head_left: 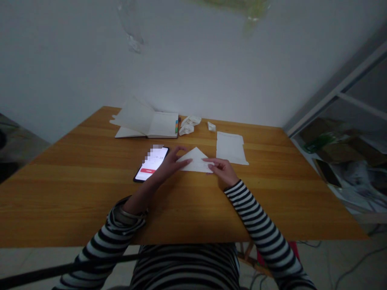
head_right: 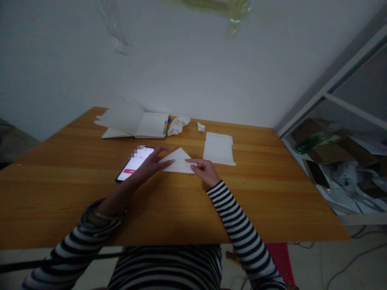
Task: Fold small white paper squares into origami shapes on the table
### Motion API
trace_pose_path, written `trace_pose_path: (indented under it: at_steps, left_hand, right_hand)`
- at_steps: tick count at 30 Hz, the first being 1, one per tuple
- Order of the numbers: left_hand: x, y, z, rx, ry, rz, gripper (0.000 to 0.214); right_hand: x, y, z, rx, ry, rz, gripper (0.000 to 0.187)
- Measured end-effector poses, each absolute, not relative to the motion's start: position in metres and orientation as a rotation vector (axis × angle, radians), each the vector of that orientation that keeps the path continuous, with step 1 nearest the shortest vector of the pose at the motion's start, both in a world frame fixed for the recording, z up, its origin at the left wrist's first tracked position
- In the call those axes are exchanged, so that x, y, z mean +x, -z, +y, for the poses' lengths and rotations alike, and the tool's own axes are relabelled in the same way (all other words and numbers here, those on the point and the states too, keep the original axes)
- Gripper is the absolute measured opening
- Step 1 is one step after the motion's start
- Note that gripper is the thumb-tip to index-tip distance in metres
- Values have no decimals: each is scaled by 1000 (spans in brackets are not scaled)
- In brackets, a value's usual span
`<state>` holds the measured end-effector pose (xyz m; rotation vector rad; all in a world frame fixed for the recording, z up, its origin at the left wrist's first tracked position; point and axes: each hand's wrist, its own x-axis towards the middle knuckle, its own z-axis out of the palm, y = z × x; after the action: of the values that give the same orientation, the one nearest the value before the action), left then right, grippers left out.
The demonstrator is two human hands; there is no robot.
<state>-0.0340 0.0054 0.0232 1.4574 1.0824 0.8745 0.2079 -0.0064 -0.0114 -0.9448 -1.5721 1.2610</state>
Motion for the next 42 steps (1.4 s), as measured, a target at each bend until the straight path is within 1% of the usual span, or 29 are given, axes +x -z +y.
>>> trace_pose_path:
  at_steps: [2,4,5,7,10,12,15,17,18,21,22,23,27,30,33,36,39,42]
  left_hand:
    - [-35,-16,8,1553,-799,1081,38]
    - [-37,-6,11,1711,-702,1098,32]
    - [-37,-1,11,1805,-658,1108,30]
    - [-38,7,11,1987,-561,1137,29]
    - [-39,9,5,2188,-380,1256,31]
    - [-38,6,-1,2347,-328,1321,36]
    - [-36,0,-6,2646,-394,1267,51]
    - [-34,0,-6,2744,-406,1165,56]
    - [-34,0,-5,2747,-392,1114,54]
    - [-34,3,1,2663,-350,1018,30]
    - [-35,3,3,2632,-346,1012,24]
    - [-36,3,5,2606,-347,1011,23]
    - [-38,1,8,2521,-407,1012,24]
    - [-35,2,10,2464,-476,1049,22]
    - [-31,5,14,2396,-535,1134,23]
    - [-31,10,19,2333,-562,1205,22]
    - [-31,12,21,2228,-582,1333,19]
    - [-31,11,20,2116,-575,1499,20]
  right_hand:
    - [215,12,-5,-966,-1129,-1783,45]
    - [221,13,-6,-1019,-907,-2053,55]
    - [222,14,-6,-1052,-788,-2179,57]
    - [223,15,-8,-1110,-603,-2372,52]
    - [222,16,-11,-1121,-447,-2516,38]
    - [221,16,-13,-1095,-335,-2532,32]
    - [220,15,-13,-1074,-212,-2494,26]
    - [220,18,-12,-1068,-232,-2450,24]
    - [220,20,-11,-1064,-266,-2416,24]
    - [221,29,-8,-1044,-393,-2301,20]
    - [222,31,-6,-1042,-429,-2275,19]
    - [223,33,-5,-1048,-456,-2261,18]
    - [223,31,-5,-1142,-456,-2263,14]
    - [215,25,-6,-1203,-369,-2279,4]
    - [205,24,-5,-1266,-315,-2238,9]
    - [201,25,2,-1394,-391,-2161,18]
    - [201,25,8,-1528,-483,-2101,19]
    - [200,22,10,-1605,-506,-2079,17]
